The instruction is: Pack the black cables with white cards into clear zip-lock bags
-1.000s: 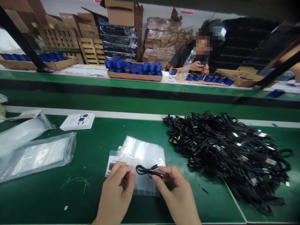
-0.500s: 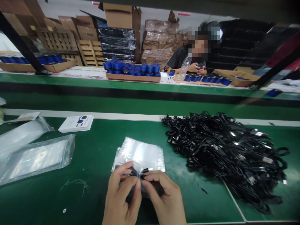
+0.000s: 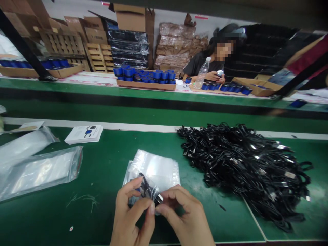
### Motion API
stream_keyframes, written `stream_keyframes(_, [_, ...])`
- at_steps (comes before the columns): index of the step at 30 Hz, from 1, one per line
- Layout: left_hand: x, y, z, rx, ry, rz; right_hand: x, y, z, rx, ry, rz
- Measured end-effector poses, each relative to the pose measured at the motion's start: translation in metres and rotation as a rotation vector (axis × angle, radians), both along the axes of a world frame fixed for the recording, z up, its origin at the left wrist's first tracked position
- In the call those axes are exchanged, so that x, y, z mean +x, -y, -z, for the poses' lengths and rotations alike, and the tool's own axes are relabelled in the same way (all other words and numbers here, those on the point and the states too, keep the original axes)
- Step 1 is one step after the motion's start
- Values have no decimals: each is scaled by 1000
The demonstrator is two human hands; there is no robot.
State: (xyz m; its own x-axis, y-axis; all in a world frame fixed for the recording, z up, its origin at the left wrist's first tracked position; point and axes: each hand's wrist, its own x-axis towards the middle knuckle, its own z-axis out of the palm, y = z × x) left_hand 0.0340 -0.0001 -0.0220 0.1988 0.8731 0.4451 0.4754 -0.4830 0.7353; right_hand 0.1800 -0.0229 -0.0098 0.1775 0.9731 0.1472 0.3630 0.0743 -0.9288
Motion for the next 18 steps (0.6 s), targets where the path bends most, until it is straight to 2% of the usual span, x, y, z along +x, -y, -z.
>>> stream_keyframes(6, [-1, 2, 2, 43, -9, 39, -3, 1, 0, 25, -61, -39])
stream_keyframes(8, [2, 6, 4, 65, -8, 73, -5, 0, 4, 69, -16, 5])
stream_keyframes(10, [5, 10, 7, 83, -4, 98, -8, 0, 8, 88, 31, 106])
stream_keyframes(12, [8, 12, 9, 97, 11, 113, -9, -1, 10, 10, 30, 179])
stream_keyframes(13, [9, 13, 9, 102, 15, 116, -9, -2, 10, -57, 11, 169])
stream_keyframes(15, [8, 11, 7, 127, -10, 129, -9, -6, 9, -186, -34, 77])
stream_keyframes(18, [0, -2, 0, 221, -147, 166, -7, -13, 3, -231, -50, 5])
